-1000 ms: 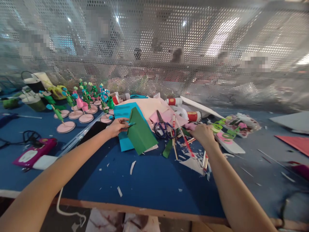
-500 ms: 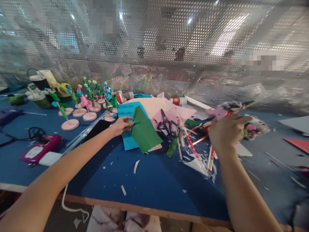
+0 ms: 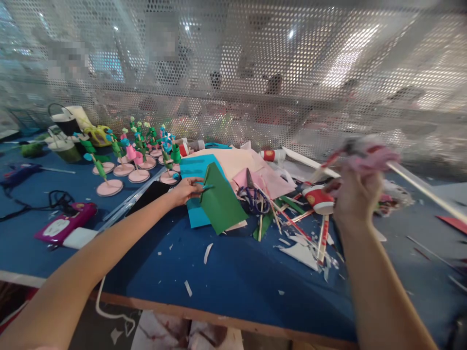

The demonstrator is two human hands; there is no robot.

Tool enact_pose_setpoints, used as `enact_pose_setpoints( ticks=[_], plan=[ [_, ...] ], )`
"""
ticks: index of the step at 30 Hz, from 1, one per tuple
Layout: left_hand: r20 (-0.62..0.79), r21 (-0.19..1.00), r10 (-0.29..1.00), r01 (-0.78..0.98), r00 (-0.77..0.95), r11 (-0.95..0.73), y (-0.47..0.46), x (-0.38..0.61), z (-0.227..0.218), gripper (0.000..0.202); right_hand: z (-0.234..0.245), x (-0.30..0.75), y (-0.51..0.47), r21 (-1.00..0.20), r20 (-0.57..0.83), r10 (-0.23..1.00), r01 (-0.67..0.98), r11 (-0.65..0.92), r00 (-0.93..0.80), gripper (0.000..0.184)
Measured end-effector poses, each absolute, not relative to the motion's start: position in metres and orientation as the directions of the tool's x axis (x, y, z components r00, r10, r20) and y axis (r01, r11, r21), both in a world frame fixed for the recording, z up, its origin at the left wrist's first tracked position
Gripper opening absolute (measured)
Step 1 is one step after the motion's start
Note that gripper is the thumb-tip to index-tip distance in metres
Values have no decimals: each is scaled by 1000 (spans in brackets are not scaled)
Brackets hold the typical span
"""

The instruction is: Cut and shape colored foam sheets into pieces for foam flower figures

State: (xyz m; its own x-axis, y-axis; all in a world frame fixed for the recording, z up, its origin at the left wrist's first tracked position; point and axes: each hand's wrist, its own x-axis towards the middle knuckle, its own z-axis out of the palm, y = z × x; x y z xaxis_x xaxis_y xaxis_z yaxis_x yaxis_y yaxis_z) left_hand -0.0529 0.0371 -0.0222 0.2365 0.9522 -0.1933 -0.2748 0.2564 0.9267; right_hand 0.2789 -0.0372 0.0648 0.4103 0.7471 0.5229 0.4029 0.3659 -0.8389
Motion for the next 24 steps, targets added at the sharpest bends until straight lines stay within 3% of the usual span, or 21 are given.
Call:
enact_pose_setpoints(
  ticks=[2,4,8,13,18,21,24],
  plan=[
    [-182,928,950,-274,253,251,37,-54,-23,32,60,251,-35,-928,366,847,80,364,386,38],
    [-178,928,948,-274,265,251,37,-54,-22,32,53,223,-35,-968,231,954,-55,246,191,38],
    [-186,926,947,-276,263,259,35,-54,-20,35,37,185,-33,-995,100,985,-10,99,-144,38],
    [-212,922,942,-267,260,282,33,-54,-17,47,29,168,-21,-998,24,967,54,39,-253,45],
    [-200,918,950,-293,241,267,32,-53,-18,46,27,163,-8,-986,77,973,130,107,-218,44],
    [-185,917,959,-313,214,247,33,-51,-19,45,29,170,-3,-918,233,973,328,220,-1,38],
    [-184,919,964,-313,192,238,35,-50,-21,49,38,177,-4,-896,335,925,366,253,180,35]
  ],
)
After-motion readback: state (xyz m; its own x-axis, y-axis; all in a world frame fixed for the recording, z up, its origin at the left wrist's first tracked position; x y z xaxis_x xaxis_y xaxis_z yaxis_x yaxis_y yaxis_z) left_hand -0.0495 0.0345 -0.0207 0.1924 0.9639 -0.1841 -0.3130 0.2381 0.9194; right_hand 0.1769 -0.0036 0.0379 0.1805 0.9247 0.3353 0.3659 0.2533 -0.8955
